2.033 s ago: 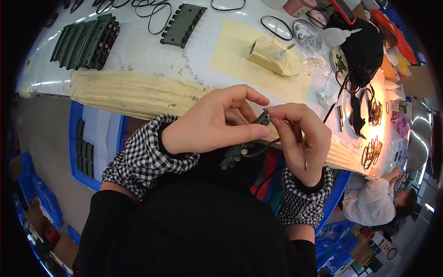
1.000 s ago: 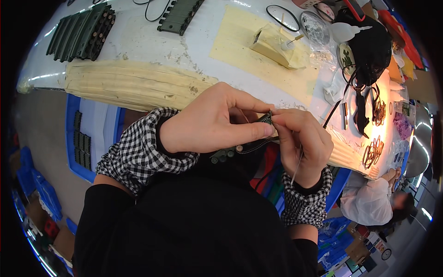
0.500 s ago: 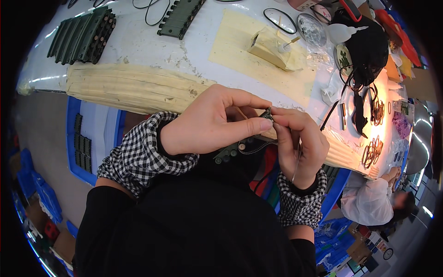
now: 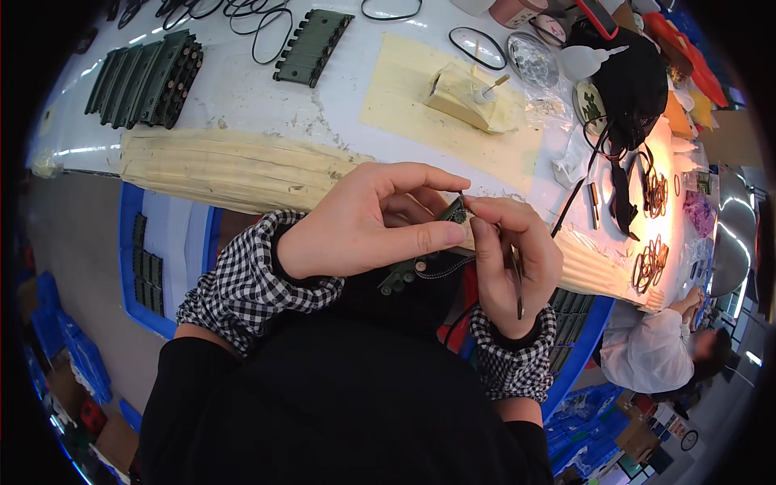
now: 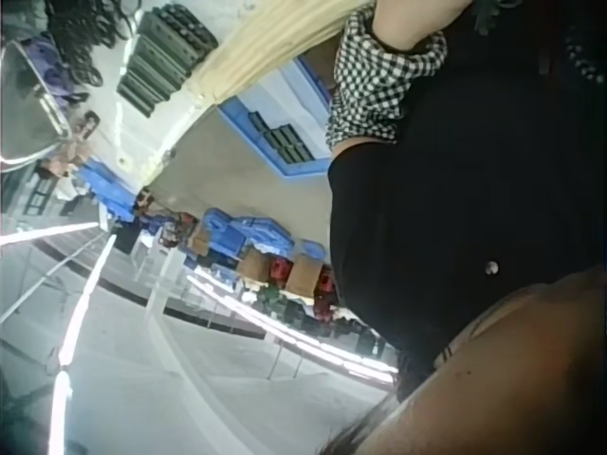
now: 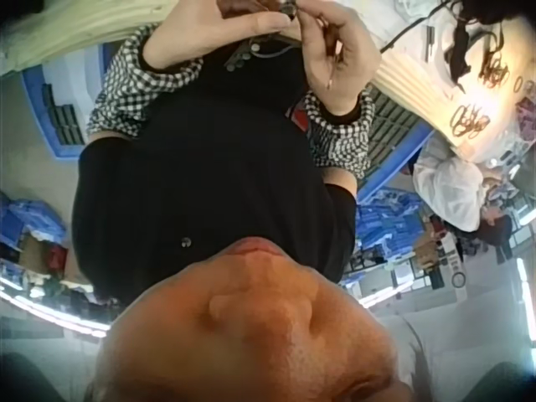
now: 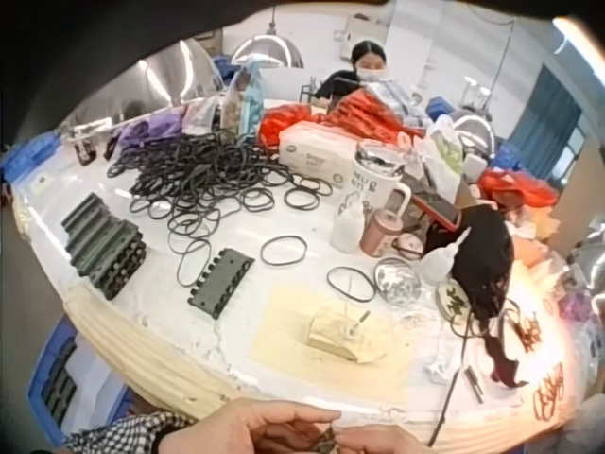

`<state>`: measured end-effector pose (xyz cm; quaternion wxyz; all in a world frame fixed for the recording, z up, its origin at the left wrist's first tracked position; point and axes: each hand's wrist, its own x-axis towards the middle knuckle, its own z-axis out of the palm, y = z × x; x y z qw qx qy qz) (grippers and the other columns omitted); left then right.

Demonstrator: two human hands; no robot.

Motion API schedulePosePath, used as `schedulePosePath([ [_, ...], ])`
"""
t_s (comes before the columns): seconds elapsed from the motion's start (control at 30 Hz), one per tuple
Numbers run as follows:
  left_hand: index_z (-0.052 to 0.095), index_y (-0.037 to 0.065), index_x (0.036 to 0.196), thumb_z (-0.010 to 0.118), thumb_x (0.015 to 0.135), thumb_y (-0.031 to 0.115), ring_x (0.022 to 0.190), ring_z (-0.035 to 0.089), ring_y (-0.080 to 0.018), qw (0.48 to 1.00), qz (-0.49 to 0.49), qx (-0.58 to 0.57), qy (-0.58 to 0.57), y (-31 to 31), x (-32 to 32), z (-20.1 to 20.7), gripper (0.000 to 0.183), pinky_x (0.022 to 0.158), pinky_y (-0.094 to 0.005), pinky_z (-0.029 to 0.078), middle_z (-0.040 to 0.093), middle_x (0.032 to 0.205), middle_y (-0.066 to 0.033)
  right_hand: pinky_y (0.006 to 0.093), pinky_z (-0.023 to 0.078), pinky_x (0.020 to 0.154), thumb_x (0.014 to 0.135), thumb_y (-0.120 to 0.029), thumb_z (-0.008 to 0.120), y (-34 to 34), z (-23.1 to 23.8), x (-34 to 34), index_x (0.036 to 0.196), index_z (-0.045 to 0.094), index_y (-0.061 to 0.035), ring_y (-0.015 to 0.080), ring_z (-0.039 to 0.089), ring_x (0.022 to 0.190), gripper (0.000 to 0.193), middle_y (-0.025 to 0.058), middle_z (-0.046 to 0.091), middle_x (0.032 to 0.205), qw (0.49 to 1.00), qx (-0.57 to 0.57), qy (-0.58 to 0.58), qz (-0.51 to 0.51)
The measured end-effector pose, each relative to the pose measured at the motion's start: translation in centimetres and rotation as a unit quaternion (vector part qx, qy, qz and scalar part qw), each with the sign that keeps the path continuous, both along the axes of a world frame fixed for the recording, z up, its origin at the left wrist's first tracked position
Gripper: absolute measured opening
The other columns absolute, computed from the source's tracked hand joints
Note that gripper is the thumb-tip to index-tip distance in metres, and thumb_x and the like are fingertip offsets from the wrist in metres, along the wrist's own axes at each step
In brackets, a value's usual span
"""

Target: Assembling small toy components using tweezers and manual handling.

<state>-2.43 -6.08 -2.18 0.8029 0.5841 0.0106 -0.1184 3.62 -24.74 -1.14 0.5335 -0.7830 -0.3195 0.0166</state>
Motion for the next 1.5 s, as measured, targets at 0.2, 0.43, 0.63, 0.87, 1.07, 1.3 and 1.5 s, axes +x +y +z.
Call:
schedulePosePath([
  [0.2,0.055,0.003,0.130,0.067,0.088,0.005,0.094,0.063,-0.0106,1.000,-0.015,0.005,0.023,0.2,0.0,0.2,0.044,0.082,-0.0231,0.050,0.063,0.104,-0.0073,0.0217,0.040,0.050,0.082,0.005,0.068,-0.2,0.6,0.6,0.092,0.065,-0.0007,0.0085,0.054,0.057,0.012,0.0091,0.069,0.090,0.999,-0.037,-0.019,0.020],
  [0.43,0.057,0.000,0.129,0.067,0.088,0.004,0.093,0.064,-0.0102,0.999,-0.031,-0.009,0.007,0.3,0.1,-0.1,0.042,0.080,-0.0229,0.051,0.068,0.105,-0.0100,0.0302,0.053,0.066,0.083,0.004,0.066,0.1,1.3,1.1,0.090,0.062,0.0011,0.0258,0.069,0.081,0.008,0.0137,0.068,0.089,0.995,-0.065,-0.043,0.068],
  [0.63,0.059,-0.002,0.125,0.067,0.088,0.003,0.089,0.064,-0.0091,0.999,-0.035,0.004,0.015,0.1,0.2,0.1,0.038,0.077,-0.0224,0.051,0.070,0.102,-0.0096,0.0311,0.055,0.067,0.083,0.004,0.067,0.0,1.1,1.3,0.088,0.061,0.0016,0.0275,0.070,0.081,0.008,0.0141,0.068,0.086,0.990,-0.072,-0.088,0.086],
  [0.87,0.060,-0.005,0.122,0.066,0.089,0.004,0.090,0.064,-0.0090,0.999,-0.037,-0.006,0.015,0.0,0.3,-0.1,0.035,0.078,-0.0222,0.051,0.069,0.101,-0.0094,0.0317,0.055,0.068,0.082,0.004,0.067,-0.2,0.7,1.3,0.087,0.061,0.0023,0.0283,0.071,0.083,0.008,0.0143,0.068,0.083,0.986,-0.065,-0.119,0.093],
  [1.07,0.059,-0.005,0.122,0.063,0.091,0.005,0.098,0.064,-0.0127,0.999,-0.019,-0.028,0.004,0.0,0.3,-0.6,0.033,0.087,-0.0262,0.052,0.068,0.108,-0.0117,0.0299,0.055,0.071,0.083,0.004,0.067,-0.3,-0.5,0.9,0.088,0.063,0.0025,0.0267,0.071,0.084,0.007,0.0153,0.070,0.088,0.995,-0.029,-0.086,0.048],
  [1.3,0.057,-0.005,0.125,0.062,0.092,0.006,0.099,0.065,-0.0151,1.000,-0.013,-0.028,-0.004,0.1,0.4,-0.6,0.035,0.089,-0.0281,0.052,0.066,0.109,-0.0126,0.0300,0.056,0.074,0.083,0.004,0.067,-0.1,0.1,0.4,0.090,0.063,0.0028,0.0264,0.071,0.086,0.008,0.0185,0.071,0.094,0.995,-0.045,-0.077,0.038],
  [1.5,0.057,-0.004,0.125,0.063,0.092,0.006,0.098,0.065,-0.0153,0.999,0.011,-0.031,0.000,-0.3,0.2,-0.7,0.035,0.087,-0.0276,0.052,0.066,0.107,-0.0119,0.0309,0.056,0.076,0.083,0.006,0.067,0.0,0.3,0.3,0.091,0.063,0.0034,0.0280,0.071,0.090,0.009,0.0189,0.070,0.094,0.994,-0.052,-0.092,0.029],
])
